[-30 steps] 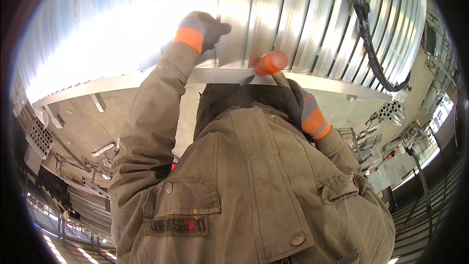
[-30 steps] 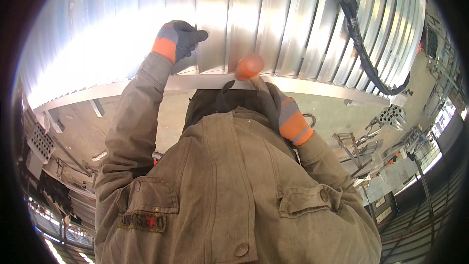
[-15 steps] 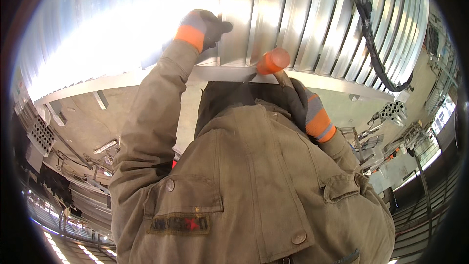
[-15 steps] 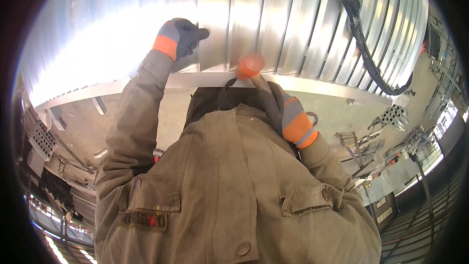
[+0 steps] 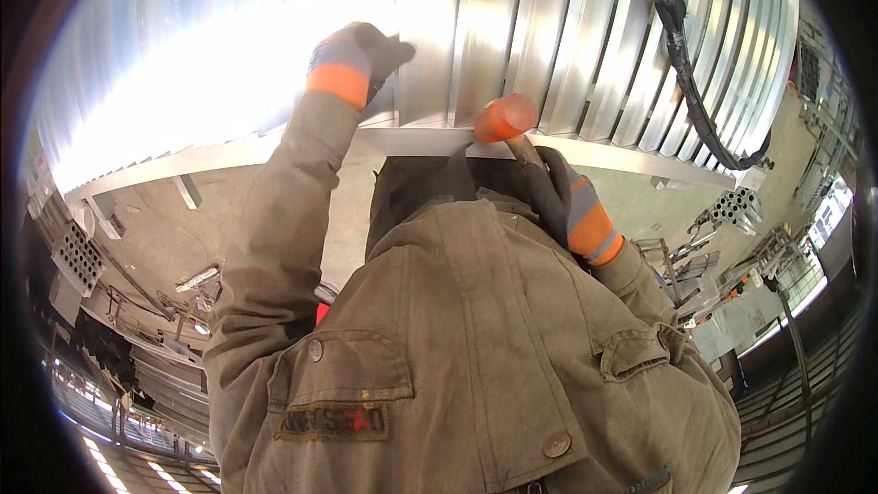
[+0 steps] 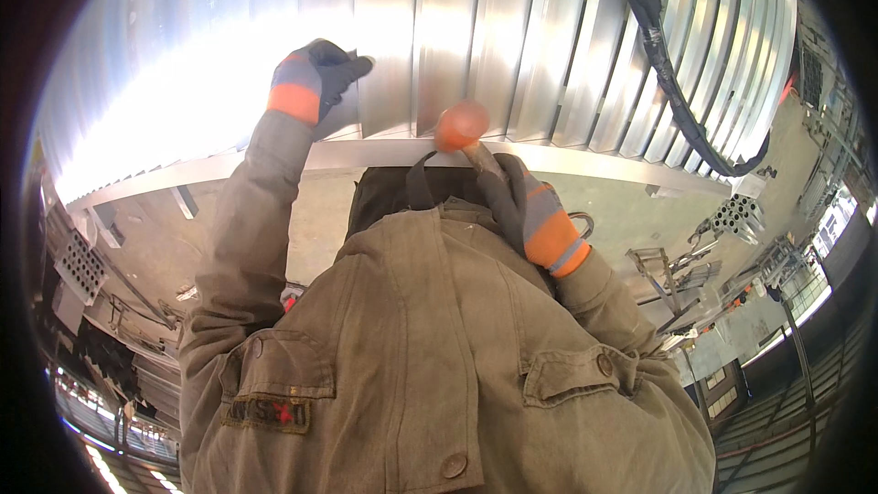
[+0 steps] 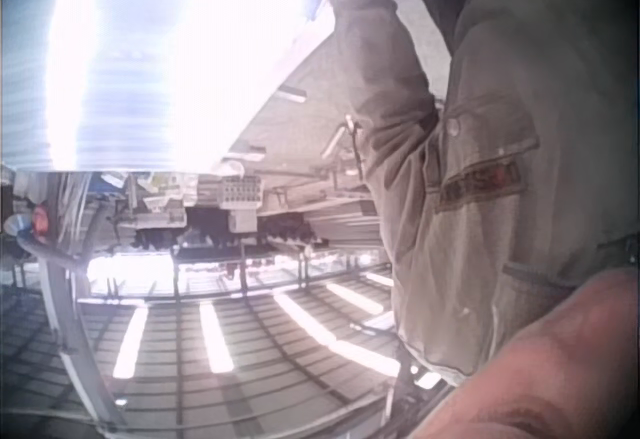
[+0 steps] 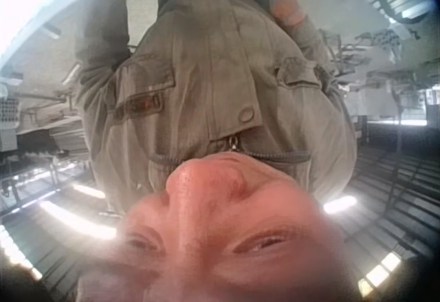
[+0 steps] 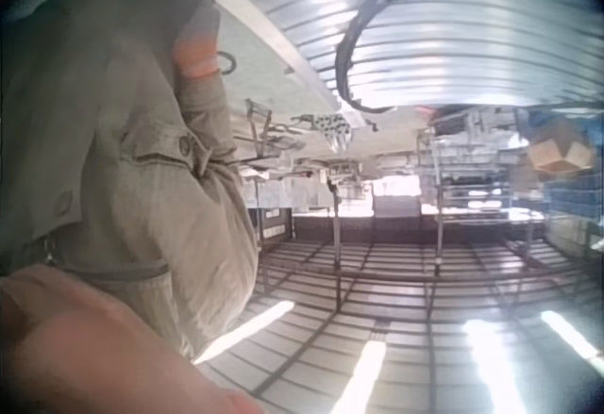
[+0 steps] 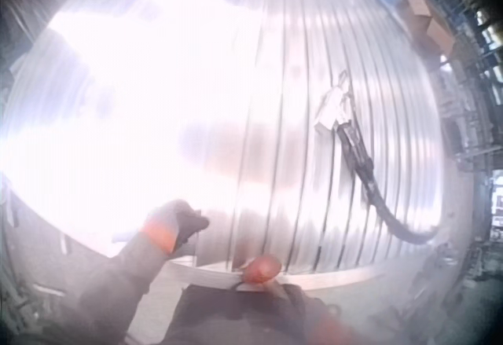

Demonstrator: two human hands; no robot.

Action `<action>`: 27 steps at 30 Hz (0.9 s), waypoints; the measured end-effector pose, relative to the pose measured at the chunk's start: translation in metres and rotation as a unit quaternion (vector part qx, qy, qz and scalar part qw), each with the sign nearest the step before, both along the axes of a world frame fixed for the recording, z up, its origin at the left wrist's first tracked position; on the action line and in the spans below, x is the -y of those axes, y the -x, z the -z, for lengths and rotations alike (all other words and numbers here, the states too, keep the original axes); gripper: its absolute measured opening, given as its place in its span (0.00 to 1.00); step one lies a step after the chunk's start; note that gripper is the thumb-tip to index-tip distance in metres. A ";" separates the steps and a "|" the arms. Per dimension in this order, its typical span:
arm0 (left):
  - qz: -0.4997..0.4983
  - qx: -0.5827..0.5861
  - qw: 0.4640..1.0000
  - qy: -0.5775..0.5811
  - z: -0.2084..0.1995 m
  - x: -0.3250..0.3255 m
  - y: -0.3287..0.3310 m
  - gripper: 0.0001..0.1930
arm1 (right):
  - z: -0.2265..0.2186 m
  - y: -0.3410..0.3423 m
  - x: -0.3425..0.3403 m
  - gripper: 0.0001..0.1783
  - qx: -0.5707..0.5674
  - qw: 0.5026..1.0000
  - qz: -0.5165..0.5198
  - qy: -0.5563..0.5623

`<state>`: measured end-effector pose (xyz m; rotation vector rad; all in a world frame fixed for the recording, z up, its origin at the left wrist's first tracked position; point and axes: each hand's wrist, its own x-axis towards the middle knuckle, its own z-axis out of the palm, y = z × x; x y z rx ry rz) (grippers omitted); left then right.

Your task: The person welds a metal sheet to a curved metal structure using a handheld welding torch. They repeatedly weld along the seam and then use a rubber mallet to tap the welded area.

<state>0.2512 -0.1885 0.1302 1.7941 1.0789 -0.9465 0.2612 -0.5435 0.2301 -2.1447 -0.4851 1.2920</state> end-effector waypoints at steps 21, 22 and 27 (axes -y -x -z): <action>0.124 -0.025 0.992 0.006 0.018 0.052 -0.044 0.23 | -0.009 -0.054 0.010 0.22 0.173 0.969 0.172 0.036; 0.111 -0.005 0.994 -0.006 0.015 0.054 -0.039 0.24 | -0.006 -0.071 0.018 0.23 0.245 0.959 0.135 0.039; -0.020 0.024 0.999 -0.012 0.010 0.072 -0.022 0.27 | 0.035 -0.222 0.066 0.29 0.442 0.878 0.179 0.039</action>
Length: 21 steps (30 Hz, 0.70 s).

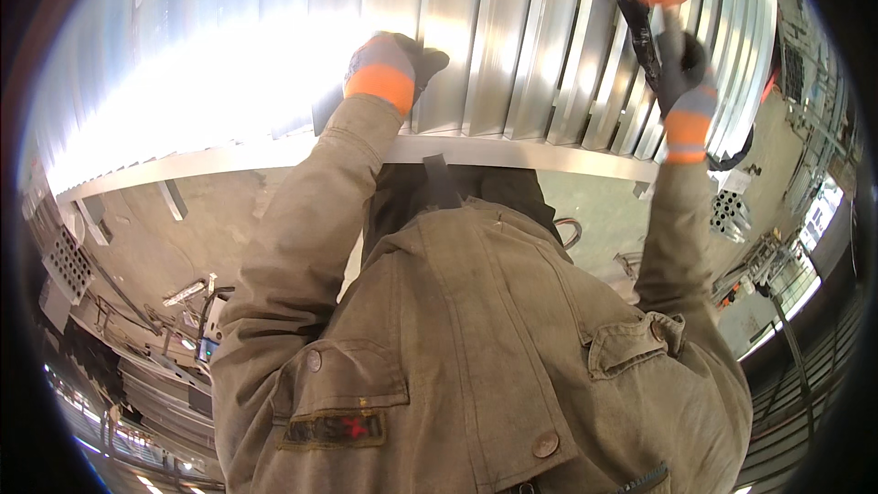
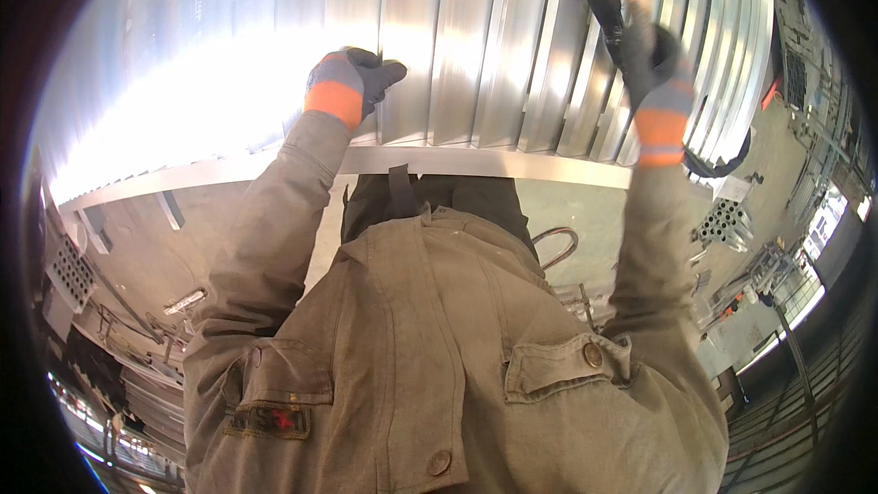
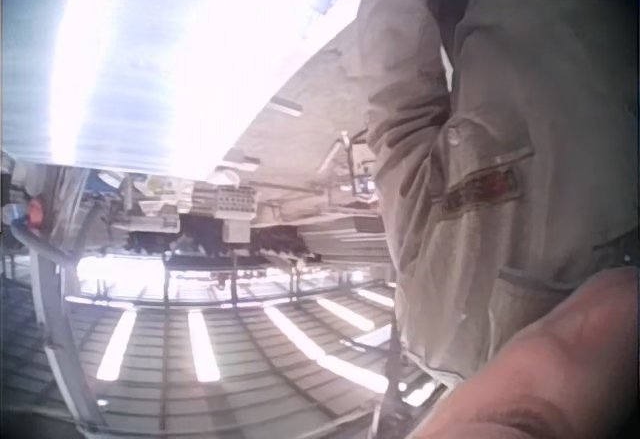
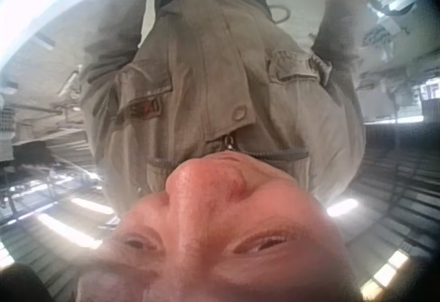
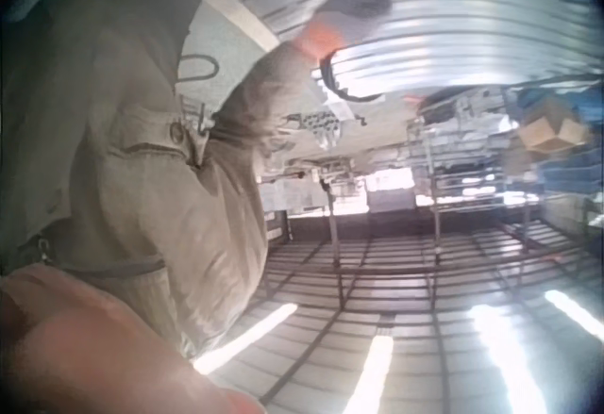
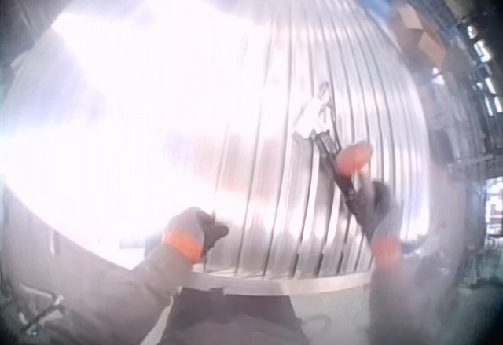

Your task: The person welds a metal sheet to a curved metal structure using a handheld welding torch. They repeatedly weld along the seam and then use a rubber mallet to tap the welded area.

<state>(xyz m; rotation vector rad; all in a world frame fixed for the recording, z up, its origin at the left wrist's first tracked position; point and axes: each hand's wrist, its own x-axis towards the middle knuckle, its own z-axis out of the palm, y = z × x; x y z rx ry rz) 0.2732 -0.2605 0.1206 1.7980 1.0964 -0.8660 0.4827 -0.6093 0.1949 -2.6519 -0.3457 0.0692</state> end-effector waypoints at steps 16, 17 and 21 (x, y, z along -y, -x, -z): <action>-0.036 -0.067 0.997 0.011 -0.003 -0.009 -0.023 0.27 | 0.104 -0.222 0.009 0.36 0.258 0.954 -0.147 0.047; -0.026 -0.067 0.997 0.002 -0.005 -0.008 -0.023 0.24 | 0.096 -0.202 0.000 0.36 0.229 0.958 -0.169 -0.030; -0.020 -0.081 0.996 -0.010 -0.003 -0.002 -0.024 0.22 | 0.075 -0.112 -0.036 0.35 0.102 0.951 -0.291 0.014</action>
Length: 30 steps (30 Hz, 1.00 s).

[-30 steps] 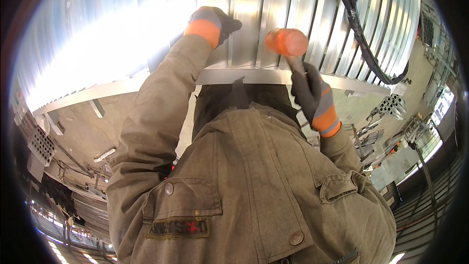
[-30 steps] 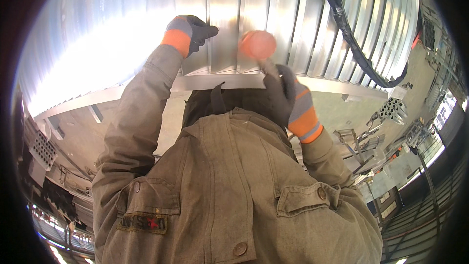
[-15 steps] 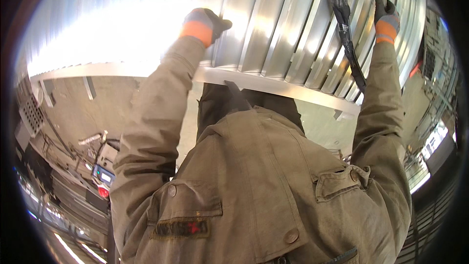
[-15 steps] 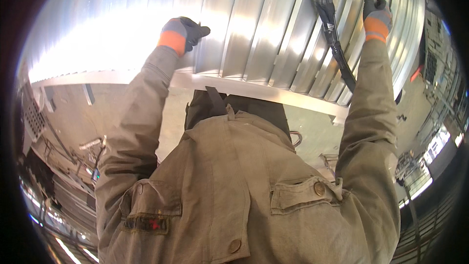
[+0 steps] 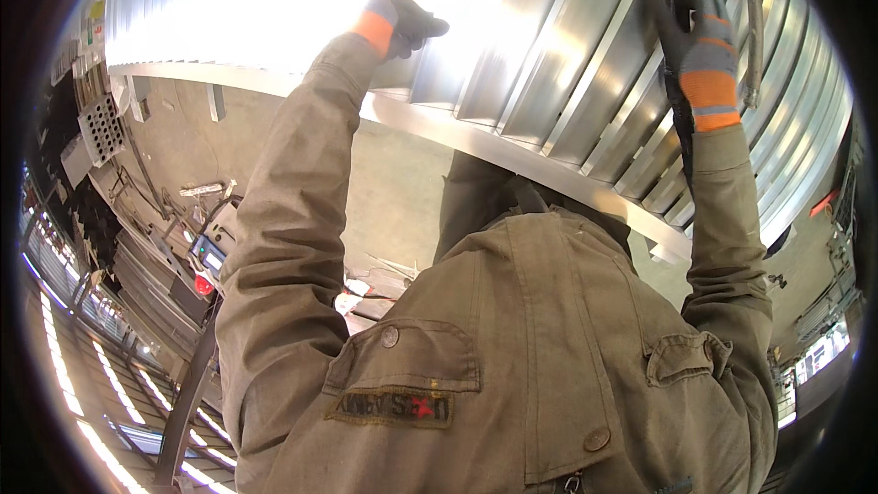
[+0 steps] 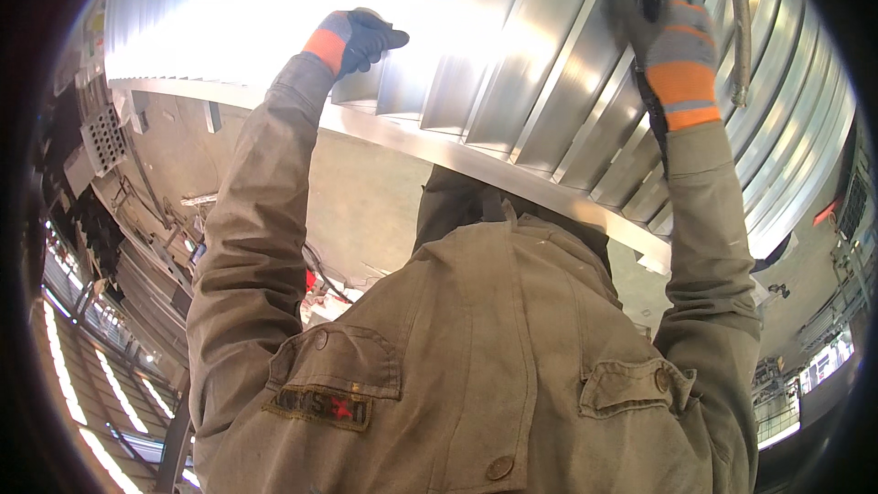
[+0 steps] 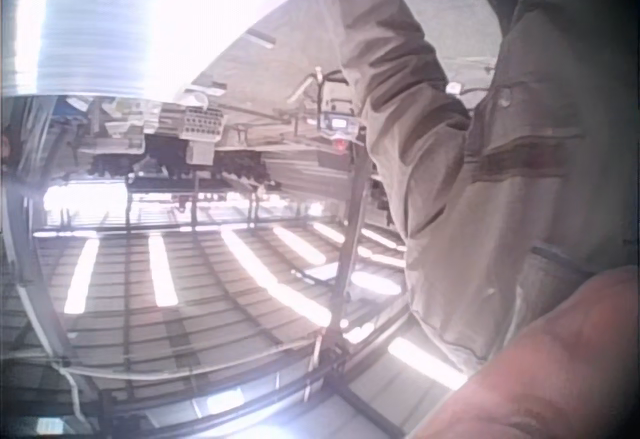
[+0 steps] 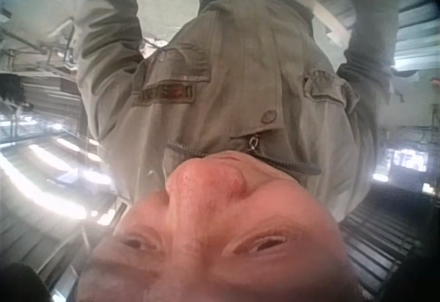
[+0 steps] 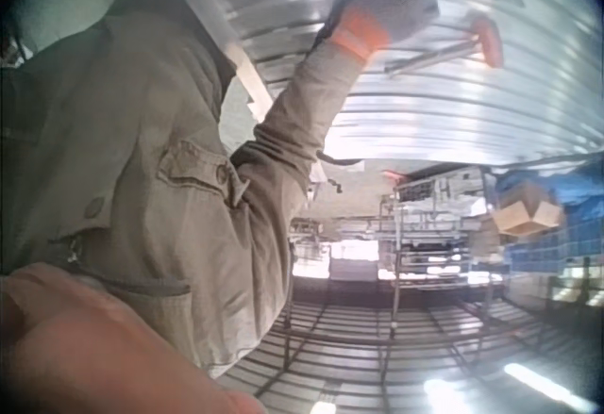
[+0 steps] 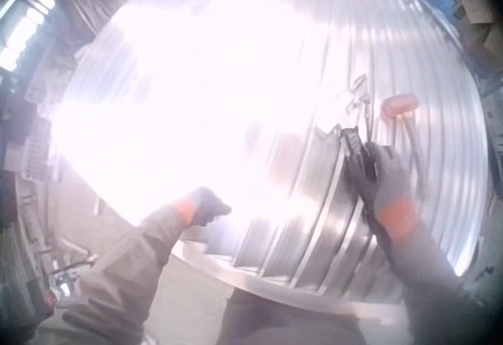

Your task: The person welds a metal sheet to a curved metal structure using a handheld welding torch. They repeatedly weld along the seam and then use a rubber mallet to tap the welded area.

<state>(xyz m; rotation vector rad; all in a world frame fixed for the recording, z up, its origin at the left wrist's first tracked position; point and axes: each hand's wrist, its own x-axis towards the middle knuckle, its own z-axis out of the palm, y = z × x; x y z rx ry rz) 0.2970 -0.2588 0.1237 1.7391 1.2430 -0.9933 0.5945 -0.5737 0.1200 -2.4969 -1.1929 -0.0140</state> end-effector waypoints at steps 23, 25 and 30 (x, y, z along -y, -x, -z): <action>0.103 0.031 0.992 0.060 0.003 -0.024 0.000 0.22 | -0.134 -0.011 -0.029 0.29 -0.128 0.982 0.046 0.130; 0.091 0.050 0.993 0.065 0.002 -0.026 0.002 0.23 | -0.186 -0.002 -0.020 0.23 -0.194 0.970 -0.058 0.138; 0.148 0.078 0.983 0.070 0.002 -0.028 0.006 0.24 | -0.241 0.042 -0.018 0.29 -0.418 0.877 -0.089 0.221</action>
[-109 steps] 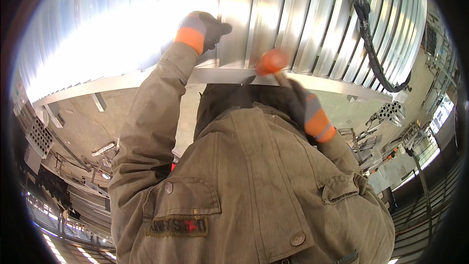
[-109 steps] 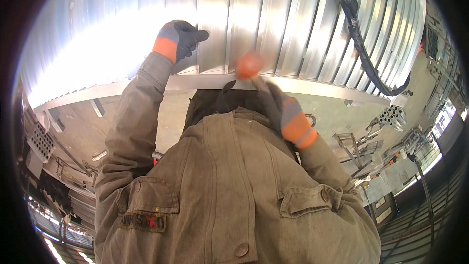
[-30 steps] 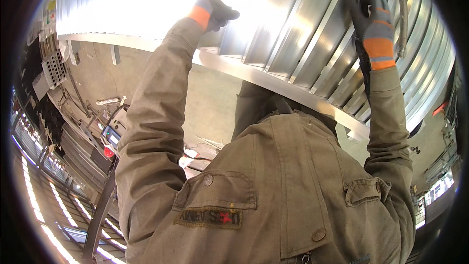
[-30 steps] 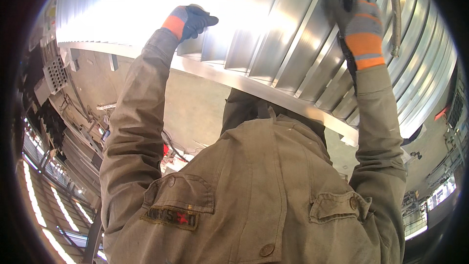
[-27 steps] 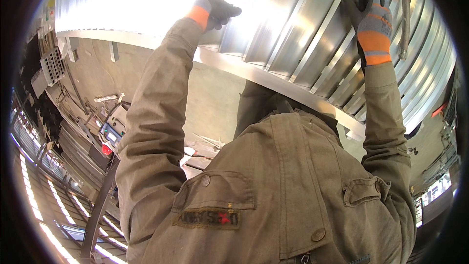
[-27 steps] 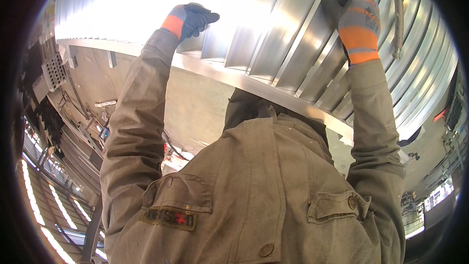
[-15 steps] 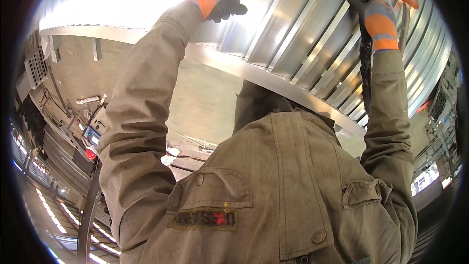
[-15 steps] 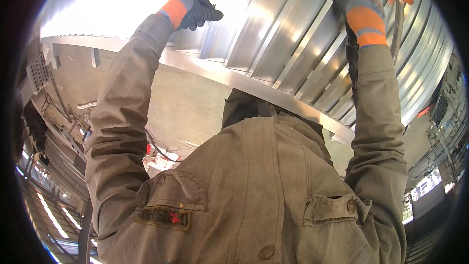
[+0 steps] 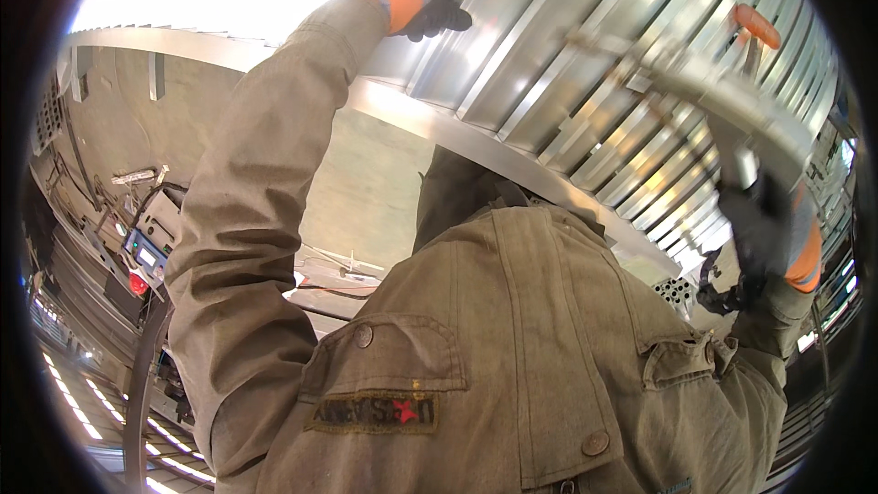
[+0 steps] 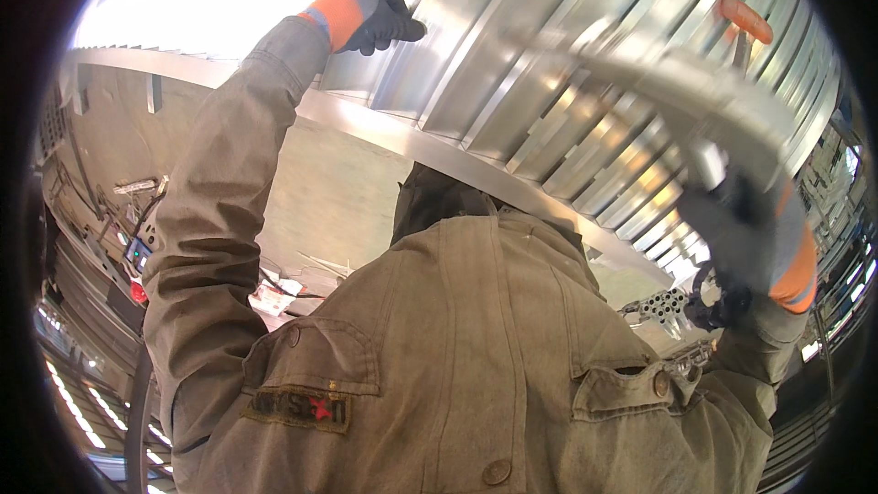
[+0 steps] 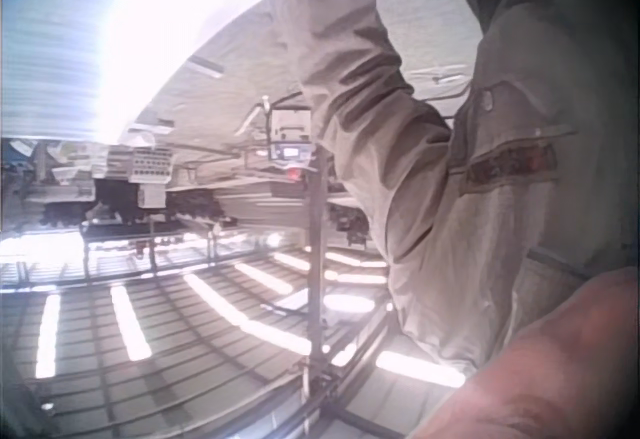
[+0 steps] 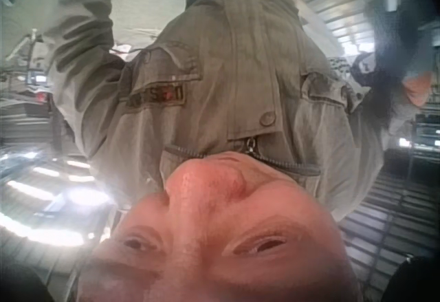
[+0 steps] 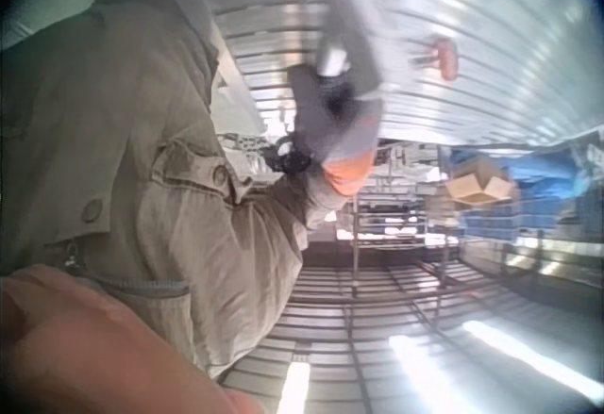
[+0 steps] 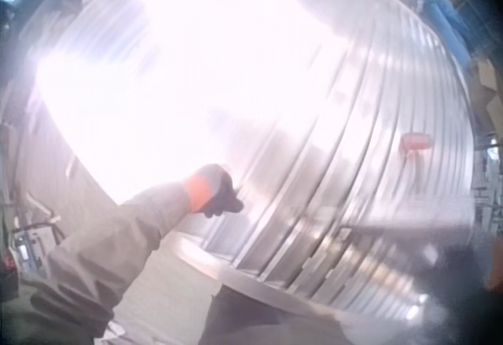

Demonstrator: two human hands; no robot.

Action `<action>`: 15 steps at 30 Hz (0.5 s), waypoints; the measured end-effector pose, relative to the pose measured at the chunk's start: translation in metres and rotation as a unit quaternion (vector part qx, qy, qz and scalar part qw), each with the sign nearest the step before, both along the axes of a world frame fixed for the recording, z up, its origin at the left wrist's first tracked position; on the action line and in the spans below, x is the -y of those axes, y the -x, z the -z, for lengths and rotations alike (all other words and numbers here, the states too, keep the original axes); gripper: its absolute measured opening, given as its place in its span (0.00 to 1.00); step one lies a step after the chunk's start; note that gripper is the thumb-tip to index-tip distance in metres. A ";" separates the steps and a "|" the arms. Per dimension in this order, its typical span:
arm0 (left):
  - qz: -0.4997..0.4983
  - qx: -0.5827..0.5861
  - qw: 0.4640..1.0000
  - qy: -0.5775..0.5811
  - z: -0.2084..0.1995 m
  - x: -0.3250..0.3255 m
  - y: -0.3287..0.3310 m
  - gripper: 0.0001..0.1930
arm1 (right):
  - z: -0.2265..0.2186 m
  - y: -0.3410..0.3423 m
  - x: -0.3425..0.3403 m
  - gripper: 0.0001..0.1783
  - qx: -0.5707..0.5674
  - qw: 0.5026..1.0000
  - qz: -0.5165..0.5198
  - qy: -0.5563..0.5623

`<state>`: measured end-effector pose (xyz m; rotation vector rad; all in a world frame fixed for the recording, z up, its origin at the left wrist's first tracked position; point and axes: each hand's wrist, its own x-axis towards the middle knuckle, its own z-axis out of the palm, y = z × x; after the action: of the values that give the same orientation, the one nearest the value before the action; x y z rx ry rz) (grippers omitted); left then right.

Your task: The person welds a metal sheet to a curved metal structure using a handheld welding torch. They repeatedly weld along the seam and then use a rubber mallet to tap the welded area.

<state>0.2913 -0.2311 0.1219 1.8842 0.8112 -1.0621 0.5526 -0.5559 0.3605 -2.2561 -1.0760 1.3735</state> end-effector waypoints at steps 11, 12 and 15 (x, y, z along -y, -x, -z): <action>-0.030 -0.019 0.999 -0.012 0.016 -0.002 0.001 0.27 | 0.070 0.079 -0.077 0.22 -0.184 0.966 -0.181 0.008; -0.025 -0.033 0.999 -0.012 0.017 -0.003 -0.001 0.27 | 0.073 0.082 -0.081 0.23 -0.193 0.966 -0.168 0.041; -0.033 -0.024 0.999 -0.006 0.018 -0.003 0.001 0.27 | 0.083 0.088 -0.091 0.24 -0.178 0.971 -0.158 0.014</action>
<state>0.2906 -0.2279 0.1039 1.8345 0.9023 -1.0676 0.4648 -0.4646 0.2772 -1.8074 -1.3268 1.8398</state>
